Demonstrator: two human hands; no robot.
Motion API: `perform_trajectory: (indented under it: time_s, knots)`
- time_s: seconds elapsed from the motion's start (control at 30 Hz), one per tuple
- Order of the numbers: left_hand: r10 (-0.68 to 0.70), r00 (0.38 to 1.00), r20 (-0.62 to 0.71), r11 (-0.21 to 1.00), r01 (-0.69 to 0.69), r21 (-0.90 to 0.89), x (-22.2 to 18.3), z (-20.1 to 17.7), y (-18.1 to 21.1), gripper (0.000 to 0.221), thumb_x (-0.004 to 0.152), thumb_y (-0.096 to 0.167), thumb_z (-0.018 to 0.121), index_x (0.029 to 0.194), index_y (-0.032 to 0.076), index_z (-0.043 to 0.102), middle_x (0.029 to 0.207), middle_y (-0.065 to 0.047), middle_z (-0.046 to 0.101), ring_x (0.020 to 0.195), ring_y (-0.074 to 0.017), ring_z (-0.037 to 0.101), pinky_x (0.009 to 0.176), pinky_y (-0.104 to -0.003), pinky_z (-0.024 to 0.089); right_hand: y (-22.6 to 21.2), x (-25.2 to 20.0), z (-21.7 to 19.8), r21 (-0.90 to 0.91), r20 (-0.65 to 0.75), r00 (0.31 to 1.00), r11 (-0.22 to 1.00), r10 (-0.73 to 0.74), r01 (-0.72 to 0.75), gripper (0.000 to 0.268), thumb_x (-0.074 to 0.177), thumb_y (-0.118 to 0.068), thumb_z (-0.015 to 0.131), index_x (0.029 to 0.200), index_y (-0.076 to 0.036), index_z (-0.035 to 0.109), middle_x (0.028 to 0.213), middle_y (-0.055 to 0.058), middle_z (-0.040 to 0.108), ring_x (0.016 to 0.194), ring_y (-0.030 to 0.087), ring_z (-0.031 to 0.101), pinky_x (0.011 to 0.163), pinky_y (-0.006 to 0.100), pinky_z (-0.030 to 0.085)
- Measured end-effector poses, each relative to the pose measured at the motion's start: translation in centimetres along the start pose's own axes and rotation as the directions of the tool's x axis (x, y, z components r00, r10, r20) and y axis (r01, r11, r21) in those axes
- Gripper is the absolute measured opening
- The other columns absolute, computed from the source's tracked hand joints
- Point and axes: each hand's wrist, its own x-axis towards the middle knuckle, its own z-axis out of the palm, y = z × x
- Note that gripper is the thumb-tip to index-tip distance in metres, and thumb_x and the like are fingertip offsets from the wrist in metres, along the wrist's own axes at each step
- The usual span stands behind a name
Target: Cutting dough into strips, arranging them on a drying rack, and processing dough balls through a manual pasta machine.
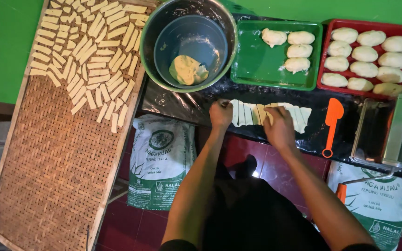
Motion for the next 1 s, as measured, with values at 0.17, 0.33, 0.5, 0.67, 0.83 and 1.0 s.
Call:
perform_trajectory:
  time_s: [0.17, 0.33, 0.5, 0.67, 0.83, 1.0]
  knots:
    - [-0.050, 0.997, 0.060, 0.983, 0.060, -0.171, -0.7, -1.1, -0.6, 0.023, 0.085, 0.028, 0.067, 0.105, 0.020, 0.077, 0.101, -0.009, 0.074, 0.102, -0.0291, 0.071, 0.091, -0.042, 0.057, -1.2, 3.2, 5.0, -0.039, 0.141, 0.990, 0.999, -0.012, 0.018, 0.032, 0.089, -0.023, 0.069, 0.121, -0.025, 0.072, 0.115, 0.010, 0.064, 0.106, 0.041, 0.065, 0.090, 0.053, 0.054]
    - [-0.047, 0.992, 0.116, 0.928, 0.087, -0.363, -0.7, -2.1, -1.6, 0.021, 0.088, 0.023, 0.068, 0.107, 0.018, 0.077, 0.100, -0.011, 0.074, 0.101, -0.0257, 0.070, 0.087, -0.039, 0.055, -4.4, 5.8, 6.1, -0.017, 0.259, 0.961, 0.995, -0.091, 0.099, 0.036, 0.089, -0.022, 0.070, 0.125, -0.026, 0.072, 0.123, 0.013, 0.063, 0.108, 0.046, 0.064, 0.096, 0.054, 0.052]
    - [0.009, 0.991, 0.131, 0.844, 0.062, -0.532, -0.5, -2.8, -2.2, 0.018, 0.090, 0.015, 0.069, 0.106, 0.013, 0.076, 0.093, -0.011, 0.072, 0.091, -0.0193, 0.066, 0.078, -0.033, 0.055, -4.5, 6.6, 7.0, 0.127, 0.333, 0.943, 0.992, -0.015, -0.029, 0.013, 0.090, -0.025, 0.073, 0.103, -0.021, 0.073, 0.102, 0.009, 0.071, 0.100, 0.037, 0.070, 0.088, 0.048, 0.055]
    - [-0.015, 0.988, 0.152, 0.692, 0.120, -0.711, -2.0, -6.5, -0.4, 0.018, 0.091, 0.011, 0.068, 0.106, 0.007, 0.075, 0.088, -0.013, 0.070, 0.080, -0.0188, 0.065, 0.072, -0.031, 0.058, -8.3, 6.4, 4.5, 0.197, 0.424, 0.890, 0.942, 0.169, -0.273, 0.018, 0.091, -0.032, 0.071, 0.107, -0.024, 0.074, 0.099, 0.004, 0.076, 0.102, 0.030, 0.071, 0.087, 0.044, 0.055]
    - [-0.010, 0.986, 0.166, 0.560, 0.143, -0.816, -2.0, -10.7, -0.6, 0.018, 0.091, 0.009, 0.065, 0.106, -0.001, 0.071, 0.086, -0.017, 0.067, 0.073, -0.0206, 0.067, 0.071, -0.037, 0.063, -10.9, 7.0, 4.1, 0.343, 0.398, 0.902, 0.885, 0.166, -0.315, 0.015, 0.092, -0.023, 0.074, 0.106, -0.019, 0.076, 0.095, 0.005, 0.077, 0.096, 0.021, 0.073, 0.083, 0.037, 0.056]
    - [0.006, 0.989, 0.149, 0.577, 0.119, -0.808, -2.0, -15.4, -1.9, 0.026, 0.090, 0.011, 0.065, 0.113, 0.001, 0.072, 0.082, -0.016, 0.066, 0.070, -0.0186, 0.066, 0.066, -0.033, 0.063, -17.4, 8.4, 2.7, 0.496, 0.355, 0.932, 0.831, 0.071, -0.252, 0.014, 0.095, -0.013, 0.072, 0.108, -0.009, 0.074, 0.094, 0.009, 0.075, 0.091, 0.016, 0.070, 0.082, 0.033, 0.056]
